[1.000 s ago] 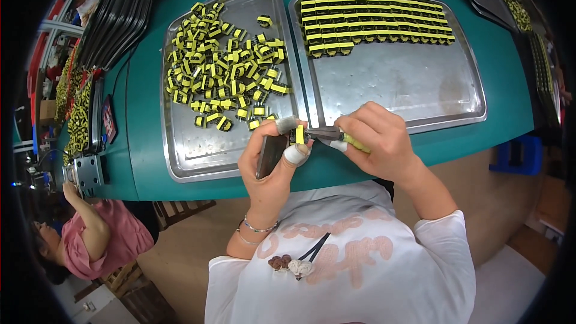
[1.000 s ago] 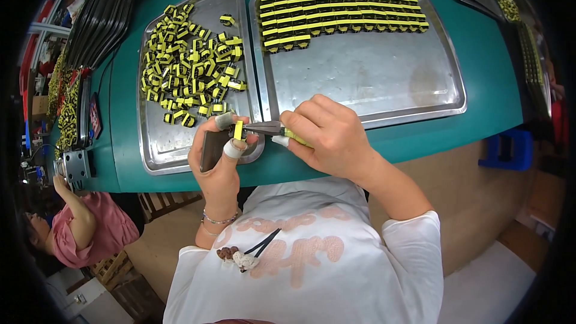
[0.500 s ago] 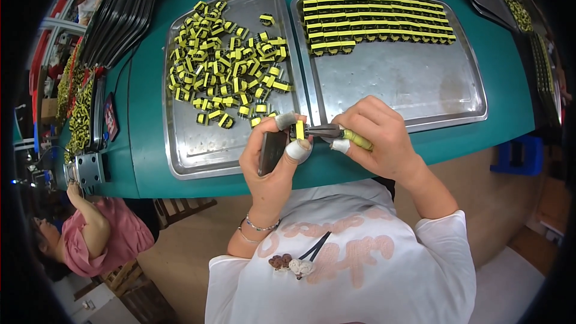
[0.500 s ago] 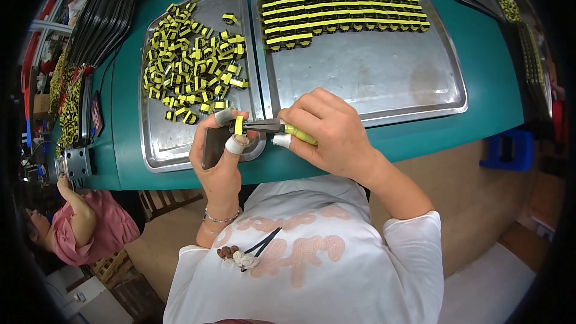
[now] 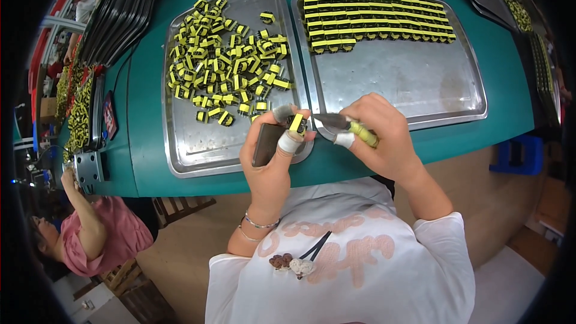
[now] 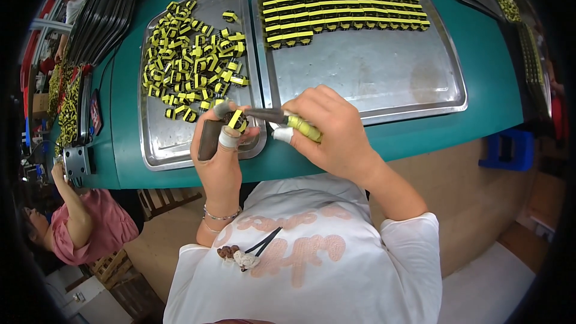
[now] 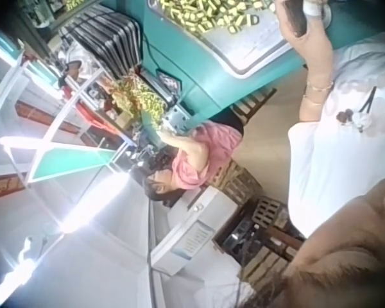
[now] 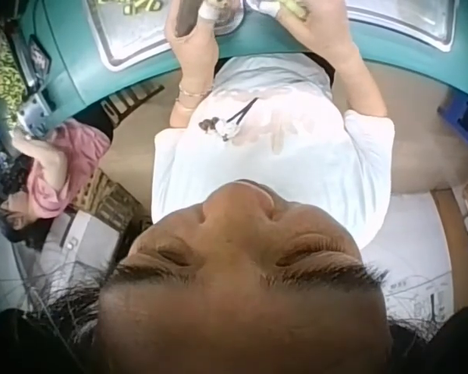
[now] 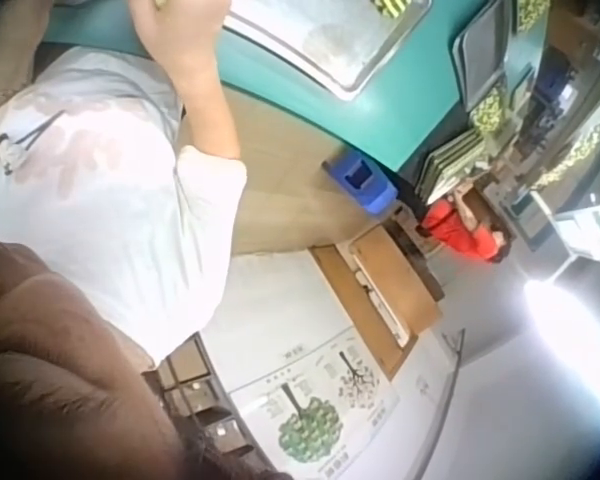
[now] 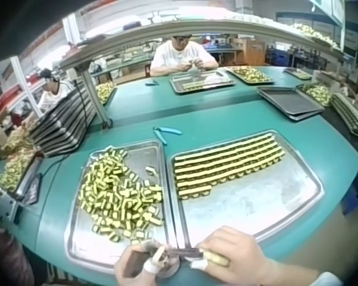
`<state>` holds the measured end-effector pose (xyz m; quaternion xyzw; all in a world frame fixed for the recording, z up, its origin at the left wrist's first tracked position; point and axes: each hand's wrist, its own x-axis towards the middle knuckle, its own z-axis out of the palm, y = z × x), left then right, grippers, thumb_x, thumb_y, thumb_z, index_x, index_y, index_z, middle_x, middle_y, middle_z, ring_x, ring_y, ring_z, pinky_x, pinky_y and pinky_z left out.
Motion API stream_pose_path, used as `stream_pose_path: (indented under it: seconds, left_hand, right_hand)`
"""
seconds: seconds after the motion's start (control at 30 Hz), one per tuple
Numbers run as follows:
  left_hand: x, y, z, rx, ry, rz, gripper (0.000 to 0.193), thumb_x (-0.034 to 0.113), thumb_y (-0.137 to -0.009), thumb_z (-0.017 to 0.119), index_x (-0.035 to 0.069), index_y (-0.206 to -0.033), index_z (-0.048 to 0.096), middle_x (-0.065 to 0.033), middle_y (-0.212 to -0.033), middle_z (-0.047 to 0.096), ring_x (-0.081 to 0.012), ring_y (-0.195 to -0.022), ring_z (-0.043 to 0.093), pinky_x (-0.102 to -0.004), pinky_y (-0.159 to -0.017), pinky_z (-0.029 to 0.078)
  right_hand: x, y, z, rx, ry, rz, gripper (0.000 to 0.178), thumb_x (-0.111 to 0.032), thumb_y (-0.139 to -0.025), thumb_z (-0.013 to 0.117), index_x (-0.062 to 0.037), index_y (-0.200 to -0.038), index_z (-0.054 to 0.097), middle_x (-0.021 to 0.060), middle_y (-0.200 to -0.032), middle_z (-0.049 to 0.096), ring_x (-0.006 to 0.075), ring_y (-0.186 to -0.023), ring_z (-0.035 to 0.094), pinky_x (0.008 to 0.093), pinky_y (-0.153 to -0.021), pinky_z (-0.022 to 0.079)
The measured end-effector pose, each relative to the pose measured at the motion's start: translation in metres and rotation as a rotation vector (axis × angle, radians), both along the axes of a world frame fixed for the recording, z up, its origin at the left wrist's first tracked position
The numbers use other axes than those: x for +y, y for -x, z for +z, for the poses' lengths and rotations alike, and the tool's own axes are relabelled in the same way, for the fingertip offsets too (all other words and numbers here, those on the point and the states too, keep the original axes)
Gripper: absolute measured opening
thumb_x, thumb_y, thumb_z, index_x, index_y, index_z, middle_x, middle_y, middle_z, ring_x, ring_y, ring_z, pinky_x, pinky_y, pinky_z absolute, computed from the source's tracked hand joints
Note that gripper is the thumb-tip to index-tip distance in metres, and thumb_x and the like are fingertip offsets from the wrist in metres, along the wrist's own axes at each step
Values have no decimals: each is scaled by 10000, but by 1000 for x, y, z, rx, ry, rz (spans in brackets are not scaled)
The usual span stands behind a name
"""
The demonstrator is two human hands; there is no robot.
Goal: The person trims small yellow electronic components with pliers, then organizes them on a metal tray.
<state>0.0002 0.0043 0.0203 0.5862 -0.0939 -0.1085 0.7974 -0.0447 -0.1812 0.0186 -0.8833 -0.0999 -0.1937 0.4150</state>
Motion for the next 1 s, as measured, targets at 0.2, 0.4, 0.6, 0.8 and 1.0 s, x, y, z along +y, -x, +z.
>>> stream_pose_path:
  seconds: [0.2, 0.4, 0.6, 0.8, 1.0]
  left_hand:
    - [1, -1, -2, 178, 159, -179, 370, 216, -977, 519, -30, -1237, 422, -198, -1043, 636, -214, -867, 674, -311, -737, 583]
    - [-2, 0, 0, 248, 228, -216, 279, 220, -988, 493, 17, -1163, 419, -148, -973, 635, -199, -827, 667, -304, -707, 586]
    - [1, -1, 1, 194, 9, -170, 235, 225, -993, 483, 36, -1128, 447, -96, -922, 620, -128, -710, 607, -235, -594, 508]
    - [8, -15, -16, 343, 710, -94, 582, 484, -951, 464, -1, -1269, 414, -159, -1276, 485, -227, -1138, 512, -359, -967, 448]
    - [-9, -10, -4, 260, 700, -171, 772, 604, -905, 435, 9, -1383, 322, -223, -1469, 301, -337, -1367, 308, -447, -1143, 238]
  right_hand:
    - [12, -6, -4, 178, -506, 115, 284, -76, -795, 658, 28, -1056, 617, 92, -958, 587, 180, -876, 570, 295, -779, 451]
    - [23, -8, 3, 423, -816, 235, 265, -92, -881, 606, 34, -1115, 601, 75, -1016, 581, 141, -936, 566, 281, -797, 459]
    - [27, -7, 11, 490, -1096, 300, 268, -100, -878, 598, 22, -1116, 581, 70, -1010, 591, 126, -933, 569, 275, -806, 470]
    - [29, -2, 6, 433, -1005, 177, 274, -50, -843, 622, 6, -1104, 565, 69, -1016, 597, 117, -944, 572, 258, -820, 471]
    - [39, -7, -1, 182, -680, 138, 305, 76, -785, 633, 16, -1079, 578, 80, -1068, 585, 128, -944, 583, 260, -831, 471]
